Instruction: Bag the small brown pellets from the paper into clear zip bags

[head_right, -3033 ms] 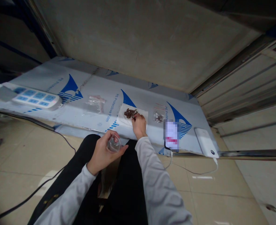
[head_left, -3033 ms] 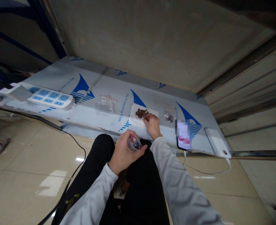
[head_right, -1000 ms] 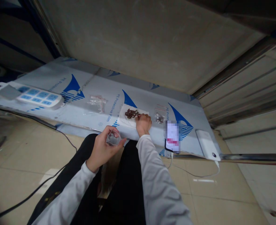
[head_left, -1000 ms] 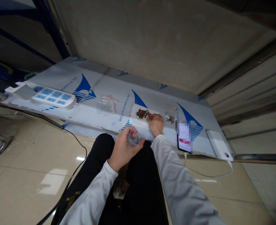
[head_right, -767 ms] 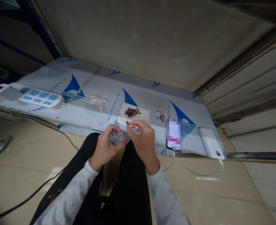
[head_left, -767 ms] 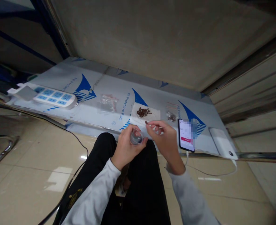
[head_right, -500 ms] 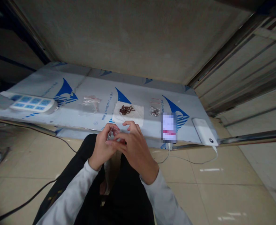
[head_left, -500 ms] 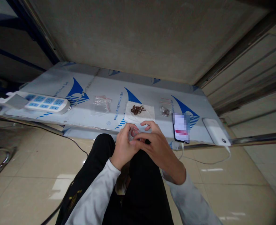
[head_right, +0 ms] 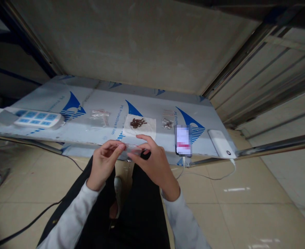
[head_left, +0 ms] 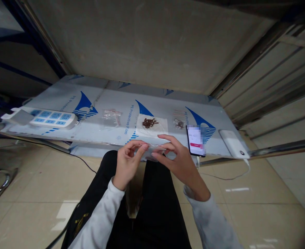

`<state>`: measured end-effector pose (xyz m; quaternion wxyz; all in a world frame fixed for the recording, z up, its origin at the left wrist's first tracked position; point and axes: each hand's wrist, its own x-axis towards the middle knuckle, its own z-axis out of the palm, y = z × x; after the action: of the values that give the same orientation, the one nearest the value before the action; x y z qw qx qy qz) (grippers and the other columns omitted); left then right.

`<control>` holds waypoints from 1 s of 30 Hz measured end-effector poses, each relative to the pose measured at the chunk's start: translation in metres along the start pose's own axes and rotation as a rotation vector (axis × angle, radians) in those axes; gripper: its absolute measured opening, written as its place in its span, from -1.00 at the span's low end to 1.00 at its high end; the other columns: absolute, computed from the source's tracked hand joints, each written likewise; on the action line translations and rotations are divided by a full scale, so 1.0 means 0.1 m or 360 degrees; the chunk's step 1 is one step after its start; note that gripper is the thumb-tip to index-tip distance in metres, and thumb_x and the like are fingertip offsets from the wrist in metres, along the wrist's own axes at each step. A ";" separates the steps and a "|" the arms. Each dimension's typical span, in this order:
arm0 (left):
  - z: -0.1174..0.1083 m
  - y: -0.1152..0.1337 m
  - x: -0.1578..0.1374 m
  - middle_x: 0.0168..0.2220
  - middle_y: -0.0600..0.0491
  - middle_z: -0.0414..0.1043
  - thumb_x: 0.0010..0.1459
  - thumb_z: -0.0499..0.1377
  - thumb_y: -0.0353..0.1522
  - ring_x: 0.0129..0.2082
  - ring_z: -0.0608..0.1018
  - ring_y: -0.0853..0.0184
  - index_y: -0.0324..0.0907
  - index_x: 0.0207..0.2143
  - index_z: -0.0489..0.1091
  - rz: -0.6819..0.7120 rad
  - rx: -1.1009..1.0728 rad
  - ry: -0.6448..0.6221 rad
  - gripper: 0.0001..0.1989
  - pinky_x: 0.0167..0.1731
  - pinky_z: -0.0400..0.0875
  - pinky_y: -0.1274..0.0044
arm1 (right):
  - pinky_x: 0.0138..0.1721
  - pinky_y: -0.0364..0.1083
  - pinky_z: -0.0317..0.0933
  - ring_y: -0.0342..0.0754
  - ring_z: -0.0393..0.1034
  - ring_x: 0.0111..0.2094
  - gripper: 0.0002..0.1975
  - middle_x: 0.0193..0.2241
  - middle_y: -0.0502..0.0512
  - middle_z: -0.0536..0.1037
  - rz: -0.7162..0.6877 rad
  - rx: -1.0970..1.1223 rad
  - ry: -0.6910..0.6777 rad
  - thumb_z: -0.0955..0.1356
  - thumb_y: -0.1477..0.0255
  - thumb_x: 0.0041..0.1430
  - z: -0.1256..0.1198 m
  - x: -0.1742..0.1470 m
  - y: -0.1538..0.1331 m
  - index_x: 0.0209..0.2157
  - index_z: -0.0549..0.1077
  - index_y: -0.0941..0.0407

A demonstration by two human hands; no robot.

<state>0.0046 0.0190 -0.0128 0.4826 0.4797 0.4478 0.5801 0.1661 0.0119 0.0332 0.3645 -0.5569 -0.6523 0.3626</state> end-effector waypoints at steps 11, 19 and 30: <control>-0.10 0.07 -0.04 -0.38 0.02 0.53 0.04 0.27 -0.31 -0.35 0.54 0.36 -0.21 -0.38 0.47 -0.0108 0.0008 -0.0187 -0.86 -0.26 0.43 0.53 | -0.24 -0.08 0.34 -0.06 0.48 -0.34 -0.83 -0.39 0.05 0.60 -0.0004 0.0163 0.0046 0.38 0.30 0.12 0.10 -0.01 -0.01 -0.37 0.54 0.11; -0.14 0.14 -0.04 -0.43 0.04 0.50 0.08 0.24 -0.31 -0.39 0.51 0.38 -0.21 -0.41 0.43 -0.0095 -0.0037 -0.0129 -0.87 -0.29 0.41 0.55 | -0.26 -0.08 0.39 -0.06 0.51 -0.35 -0.79 -0.39 0.07 0.61 0.0191 0.0635 0.0031 0.44 0.27 0.03 0.14 -0.05 0.07 -0.37 0.52 0.12; -0.16 0.05 -0.07 -0.41 0.05 0.51 0.06 0.26 -0.34 -0.37 0.51 0.40 -0.21 -0.38 0.46 -0.0060 0.0104 -0.0184 -0.89 -0.28 0.39 0.57 | -0.29 -0.09 0.38 -0.09 0.48 -0.39 -0.79 -0.43 0.05 0.60 0.0282 0.0750 0.0070 0.45 0.26 0.02 0.17 -0.11 0.06 -0.39 0.52 0.12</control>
<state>-0.0110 0.0105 -0.0105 0.5027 0.5193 0.4468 0.5272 0.1550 0.0006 0.0195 0.4651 -0.5193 -0.4905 0.5230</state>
